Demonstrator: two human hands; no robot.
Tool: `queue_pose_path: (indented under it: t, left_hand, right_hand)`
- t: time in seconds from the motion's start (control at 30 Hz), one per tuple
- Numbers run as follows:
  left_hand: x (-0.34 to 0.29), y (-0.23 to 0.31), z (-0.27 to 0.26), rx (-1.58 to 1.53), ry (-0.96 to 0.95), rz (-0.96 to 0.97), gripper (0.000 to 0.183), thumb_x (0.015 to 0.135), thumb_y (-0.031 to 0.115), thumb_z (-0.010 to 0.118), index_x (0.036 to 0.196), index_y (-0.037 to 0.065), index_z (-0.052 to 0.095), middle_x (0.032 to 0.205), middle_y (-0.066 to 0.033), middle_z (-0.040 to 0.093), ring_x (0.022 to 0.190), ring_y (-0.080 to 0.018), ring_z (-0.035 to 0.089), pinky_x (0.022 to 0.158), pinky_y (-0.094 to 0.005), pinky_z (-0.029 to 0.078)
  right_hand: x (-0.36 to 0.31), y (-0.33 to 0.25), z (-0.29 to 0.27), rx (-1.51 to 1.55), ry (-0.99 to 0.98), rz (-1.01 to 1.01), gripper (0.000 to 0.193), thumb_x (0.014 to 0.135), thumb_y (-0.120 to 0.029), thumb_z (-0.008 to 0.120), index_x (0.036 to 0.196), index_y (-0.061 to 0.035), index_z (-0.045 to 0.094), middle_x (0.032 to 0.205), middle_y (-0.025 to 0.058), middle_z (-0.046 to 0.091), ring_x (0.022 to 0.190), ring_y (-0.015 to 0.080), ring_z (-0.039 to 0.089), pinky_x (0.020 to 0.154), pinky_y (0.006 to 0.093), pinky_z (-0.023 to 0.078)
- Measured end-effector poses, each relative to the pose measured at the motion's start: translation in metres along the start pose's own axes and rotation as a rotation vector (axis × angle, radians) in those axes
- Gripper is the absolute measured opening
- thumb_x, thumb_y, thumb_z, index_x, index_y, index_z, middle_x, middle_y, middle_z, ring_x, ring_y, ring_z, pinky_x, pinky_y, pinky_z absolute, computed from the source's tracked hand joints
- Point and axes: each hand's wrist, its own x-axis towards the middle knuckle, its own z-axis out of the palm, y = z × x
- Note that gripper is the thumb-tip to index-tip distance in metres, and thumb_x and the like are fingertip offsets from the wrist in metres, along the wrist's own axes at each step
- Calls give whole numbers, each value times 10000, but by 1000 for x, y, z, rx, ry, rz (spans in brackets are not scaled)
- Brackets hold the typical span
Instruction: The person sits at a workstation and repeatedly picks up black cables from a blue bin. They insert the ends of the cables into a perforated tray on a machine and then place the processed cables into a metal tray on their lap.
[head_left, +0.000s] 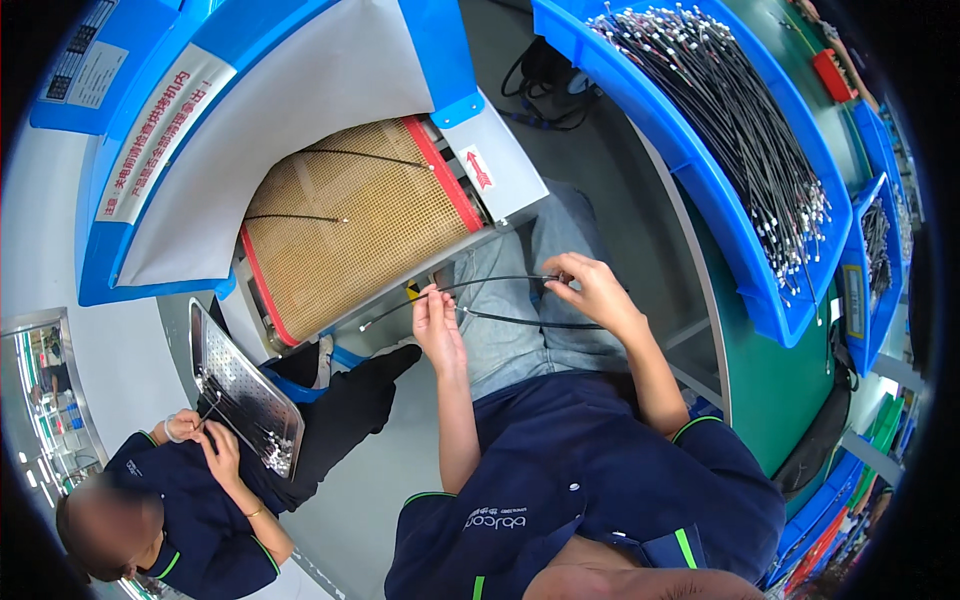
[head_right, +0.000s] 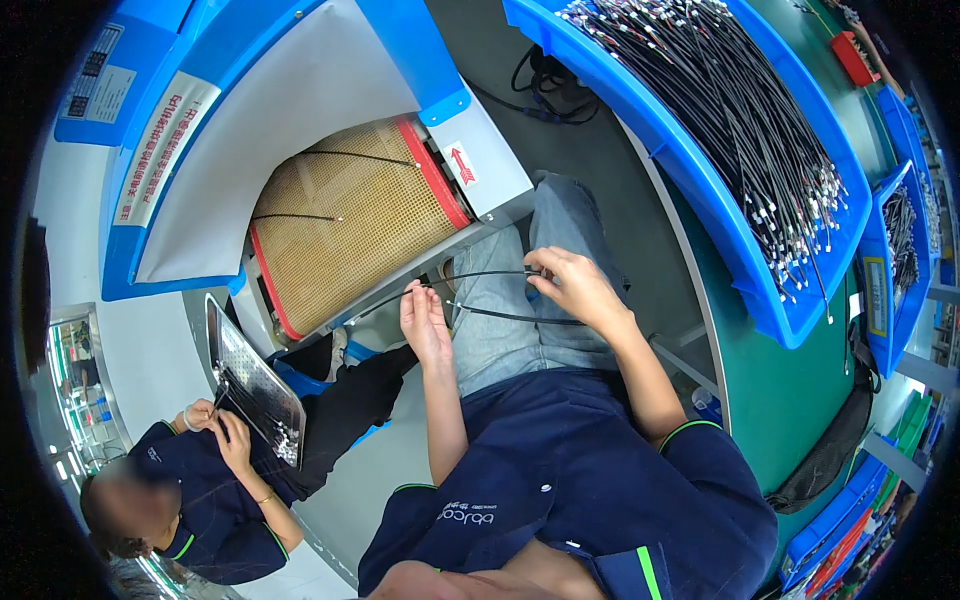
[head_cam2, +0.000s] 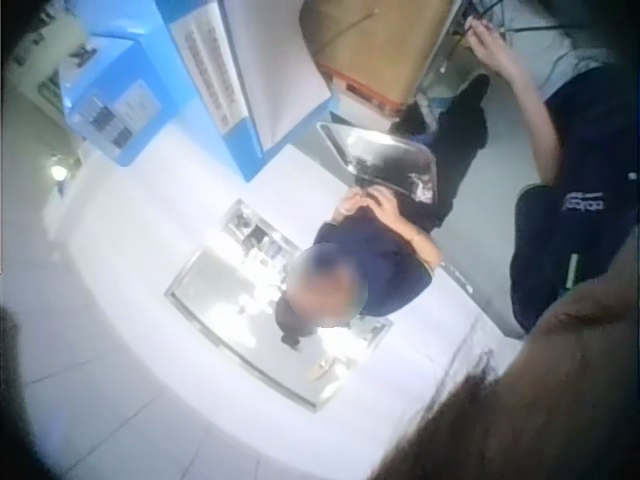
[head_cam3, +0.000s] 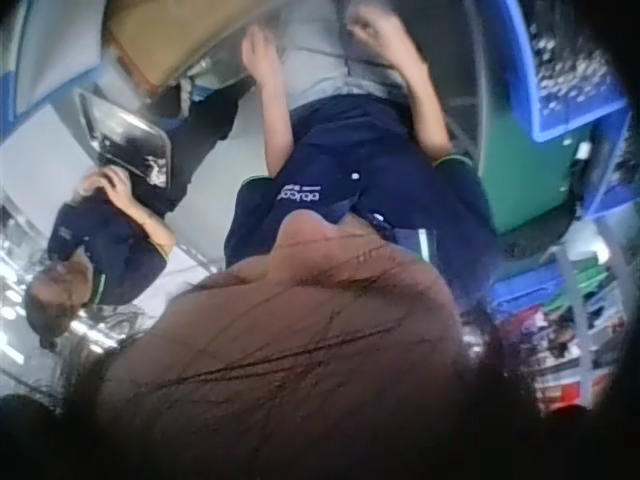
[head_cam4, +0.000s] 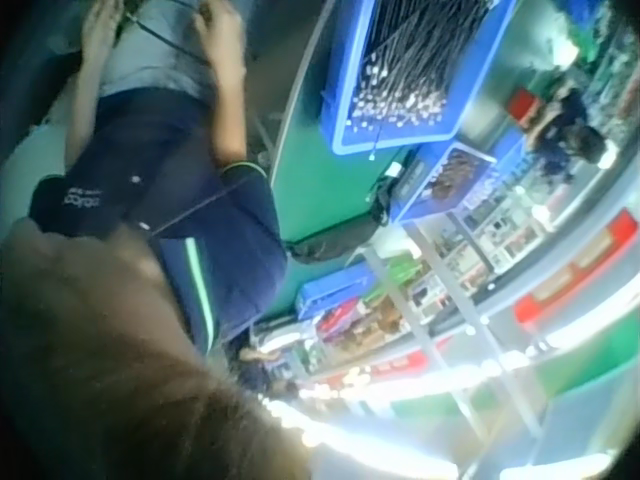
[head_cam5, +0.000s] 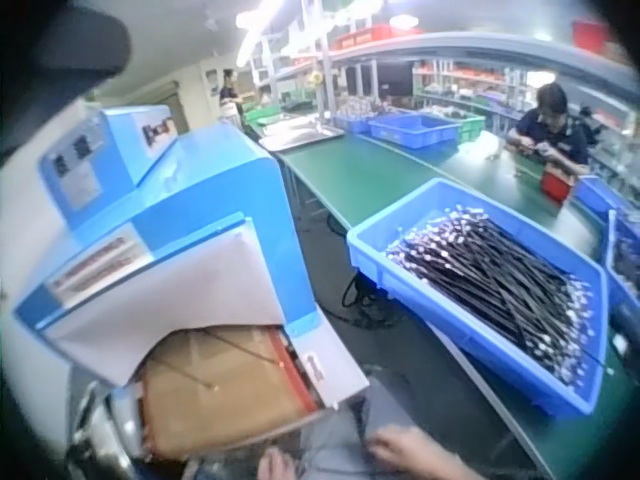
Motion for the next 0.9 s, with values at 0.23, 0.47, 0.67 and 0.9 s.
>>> queue_pose_path:
  t: [0.23, 0.47, 0.67, 0.9]
  left_hand:
    - [0, 2, -4, -2, -18, 35, 175, 950, 112, 564, 1074, -11, 581, 912, -56, 603, 828, -107, 589, 762, -220, 513]
    - [-3, 2, -2, 1, -15, 28, 172, 947, 111, 570, 1068, -11, 578, 914, -62, 603, 825, -107, 588, 758, -220, 514]
    - [-3, 3, -1, 1, -13, 28, 173, 946, 113, 572, 1065, -13, 575, 904, -62, 601, 825, -111, 588, 757, -219, 514]
    - [-3, 0, -5, 5, -17, 30, 177, 946, 111, 571, 1071, -14, 574, 907, -61, 603, 831, -111, 591, 761, -221, 515]
  right_hand:
    - [2, 2, 7, -90, 255, -270, 118, 766, -51, 706, 868, -32, 650, 847, 78, 643, 745, 241, 625, 668, 338, 504]
    - [2, 10, 14, -81, 323, -266, 125, 738, -64, 733, 847, -42, 675, 821, 68, 659, 733, 213, 617, 644, 314, 498]
    - [0, 13, 16, -65, 337, -292, 126, 738, -72, 740, 850, -46, 687, 803, 59, 665, 703, 198, 610, 628, 306, 493]
    - [-1, 14, 13, -149, 338, -362, 136, 738, -79, 746, 857, -47, 688, 785, 46, 657, 667, 185, 590, 610, 297, 490]
